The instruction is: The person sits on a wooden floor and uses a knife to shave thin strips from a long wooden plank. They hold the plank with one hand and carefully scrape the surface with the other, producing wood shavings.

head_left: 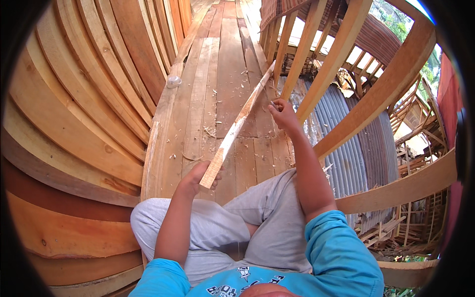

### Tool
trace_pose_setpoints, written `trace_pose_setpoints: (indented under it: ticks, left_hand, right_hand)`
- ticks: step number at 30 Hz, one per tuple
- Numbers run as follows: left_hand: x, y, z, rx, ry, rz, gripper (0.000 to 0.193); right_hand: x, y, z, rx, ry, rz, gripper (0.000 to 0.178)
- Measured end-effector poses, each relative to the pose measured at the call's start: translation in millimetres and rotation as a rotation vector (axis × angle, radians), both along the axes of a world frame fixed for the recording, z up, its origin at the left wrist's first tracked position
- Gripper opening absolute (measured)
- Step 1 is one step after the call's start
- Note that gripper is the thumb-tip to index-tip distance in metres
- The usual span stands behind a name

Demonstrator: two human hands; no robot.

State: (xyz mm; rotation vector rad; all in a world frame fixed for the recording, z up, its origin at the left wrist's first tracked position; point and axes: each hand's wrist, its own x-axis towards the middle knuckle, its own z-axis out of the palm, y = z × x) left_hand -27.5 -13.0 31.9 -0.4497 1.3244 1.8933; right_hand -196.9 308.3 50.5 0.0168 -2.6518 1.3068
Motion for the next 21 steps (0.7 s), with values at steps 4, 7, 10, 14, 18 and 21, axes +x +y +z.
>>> trace_pose_setpoints:
  ticks: [4,7,10,14,18,21]
  left_hand:
    - [-0.9,-5.0,9.0,0.216,-0.089,0.031,0.048]
    - [-0.4,-12.3,10.0,0.438,-0.196,0.068,0.050]
    - [-0.8,-18.5,3.2,0.449,-0.213,0.071,0.049]
    - [5.5,0.6,11.5,0.312,-0.168,0.049,0.047]
    - [6.8,-1.7,10.1,0.210,-0.107,0.032,0.043]
    - [6.4,-10.9,-1.2,0.054,-0.045,0.042,0.039]
  right_hand:
    - [51.6,-54.6,22.4,0.155,-0.119,0.369,0.042]
    - [88.2,-110.6,29.3,0.398,-0.283,0.311,0.057]
    - [99.7,-130.3,5.3,0.506,-0.146,0.299,0.055]
    - [23.4,-63.3,-11.2,0.487,-0.113,-0.054,0.051]
    - [35.0,-80.6,-12.6,0.597,-0.110,0.126,0.044]
    - [72.1,-117.7,-11.8,0.612,-0.074,0.280,0.043]
